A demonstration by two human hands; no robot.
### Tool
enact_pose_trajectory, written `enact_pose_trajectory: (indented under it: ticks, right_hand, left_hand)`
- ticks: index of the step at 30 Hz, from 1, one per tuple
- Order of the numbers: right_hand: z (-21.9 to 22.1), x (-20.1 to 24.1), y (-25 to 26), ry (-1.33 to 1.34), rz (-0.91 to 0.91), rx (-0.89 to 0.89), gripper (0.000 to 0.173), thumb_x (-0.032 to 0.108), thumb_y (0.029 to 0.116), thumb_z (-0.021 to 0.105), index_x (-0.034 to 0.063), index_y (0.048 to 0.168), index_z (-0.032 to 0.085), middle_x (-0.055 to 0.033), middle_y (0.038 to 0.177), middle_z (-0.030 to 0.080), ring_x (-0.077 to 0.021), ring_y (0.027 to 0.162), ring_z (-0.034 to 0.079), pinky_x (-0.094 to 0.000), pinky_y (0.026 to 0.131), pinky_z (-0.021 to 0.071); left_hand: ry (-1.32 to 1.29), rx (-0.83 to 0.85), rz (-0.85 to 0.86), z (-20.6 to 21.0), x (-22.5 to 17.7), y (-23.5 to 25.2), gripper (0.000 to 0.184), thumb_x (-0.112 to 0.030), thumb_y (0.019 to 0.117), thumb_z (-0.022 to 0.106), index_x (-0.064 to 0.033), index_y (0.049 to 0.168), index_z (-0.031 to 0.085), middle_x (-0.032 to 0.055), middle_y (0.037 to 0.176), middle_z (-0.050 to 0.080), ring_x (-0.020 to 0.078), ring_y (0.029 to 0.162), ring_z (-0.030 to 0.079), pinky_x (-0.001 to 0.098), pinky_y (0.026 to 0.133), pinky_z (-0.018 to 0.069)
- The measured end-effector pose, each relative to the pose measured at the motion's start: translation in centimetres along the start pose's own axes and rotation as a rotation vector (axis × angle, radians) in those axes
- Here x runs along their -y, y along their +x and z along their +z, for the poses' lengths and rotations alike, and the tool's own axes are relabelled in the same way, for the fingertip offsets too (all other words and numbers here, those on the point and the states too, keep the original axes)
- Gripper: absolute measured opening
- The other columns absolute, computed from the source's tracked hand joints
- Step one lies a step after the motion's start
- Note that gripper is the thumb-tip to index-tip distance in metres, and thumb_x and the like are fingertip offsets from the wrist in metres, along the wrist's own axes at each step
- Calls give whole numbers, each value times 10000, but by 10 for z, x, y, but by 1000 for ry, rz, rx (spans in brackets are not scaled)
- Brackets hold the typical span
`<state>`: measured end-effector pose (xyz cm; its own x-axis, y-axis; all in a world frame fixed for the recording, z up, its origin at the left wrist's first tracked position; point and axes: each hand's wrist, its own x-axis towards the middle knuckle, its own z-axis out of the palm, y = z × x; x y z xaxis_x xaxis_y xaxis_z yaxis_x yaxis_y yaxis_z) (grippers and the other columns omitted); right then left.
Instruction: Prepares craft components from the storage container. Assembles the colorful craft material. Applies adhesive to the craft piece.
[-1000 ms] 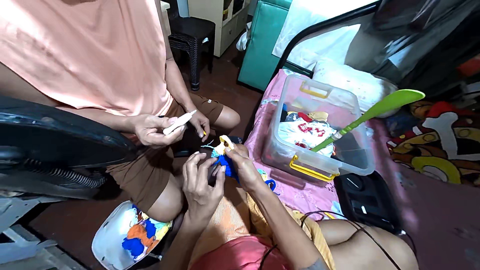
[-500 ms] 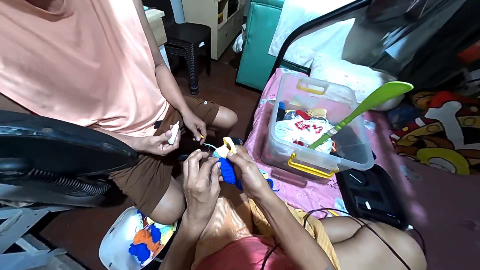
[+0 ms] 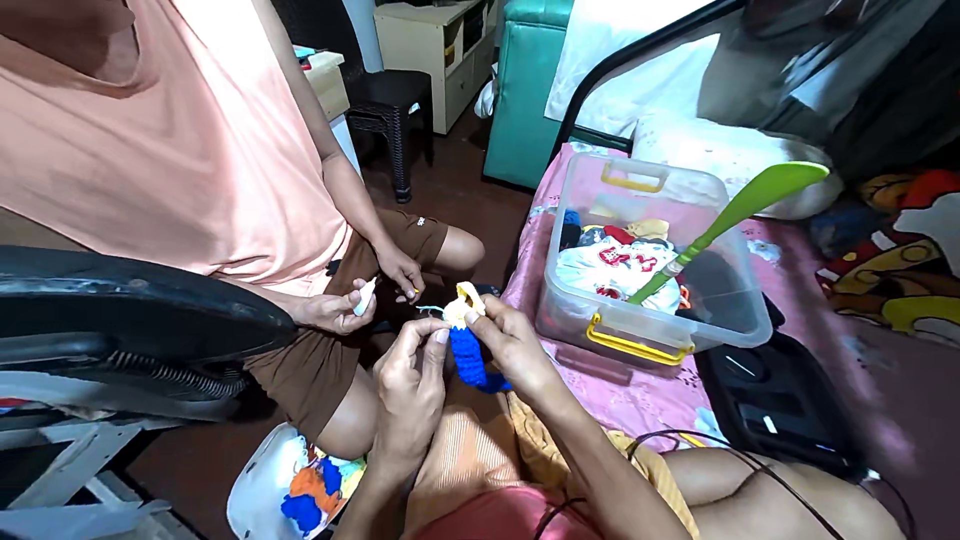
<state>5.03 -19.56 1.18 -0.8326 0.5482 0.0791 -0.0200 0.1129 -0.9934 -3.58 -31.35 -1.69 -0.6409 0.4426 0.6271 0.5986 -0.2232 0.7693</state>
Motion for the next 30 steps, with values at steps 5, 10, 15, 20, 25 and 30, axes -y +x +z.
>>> enact_pose_trajectory:
  ticks: [5, 10, 15, 20, 25, 30]
  right_hand:
    - [0, 7, -9, -69, -10, 83, 392, 339, 958, 674, 43, 1208, 621, -10, 944, 709, -39, 786, 661, -231, 693, 555]
    - [3, 11, -11, -77, -26, 38, 277, 249, 951, 690, 40, 1129, 650, -17, 874, 701, -63, 765, 669, -250, 707, 568]
    - [7, 11, -16, -26, -101, -46, 165, 211, 950, 695, 48, 957, 668, 21, 700, 625, -34, 614, 597, -204, 580, 510]
    - [8, 10, -15, -20, -114, -97, 181, 217, 933, 713, 51, 964, 649, 17, 694, 633, -38, 603, 606, -208, 568, 511]
    - [18, 5, -15, -292, -364, -276, 679, 194, 921, 716, -28, 1487, 416, 12, 745, 633, -56, 592, 581, -237, 559, 532]
    - [14, 11, -9, -649, -636, -229, 458, 150, 965, 629, 53, 1413, 607, -78, 937, 761, -184, 698, 717, -382, 590, 589]
  left_hand:
    - [205, -39, 152, -3, -3, 6, 199, -141, 1003, 582, -7, 953, 722, 59, 979, 697, 57, 976, 644, 186, 896, 522]
    - [249, -102, 241, -7, -8, 7, 190, -123, 1016, 583, 8, 951, 705, 76, 968, 727, 76, 980, 680, 205, 909, 545]
    - [103, -128, 186, -5, -13, 10, 174, -102, 1014, 578, 30, 977, 686, 30, 956, 727, 12, 939, 678, 172, 874, 558]
    - [19, -115, 134, -4, -14, 13, 133, -62, 999, 583, 31, 990, 678, 4, 944, 723, 2, 900, 678, 167, 830, 571]
    - [54, -94, 126, -5, -13, 19, 136, -59, 995, 580, 31, 990, 682, 17, 940, 719, 8, 889, 675, 169, 819, 570]
    - [108, -49, 143, -9, -15, 27, 150, -68, 992, 575, 30, 981, 688, 24, 927, 715, 2, 881, 669, 159, 820, 561]
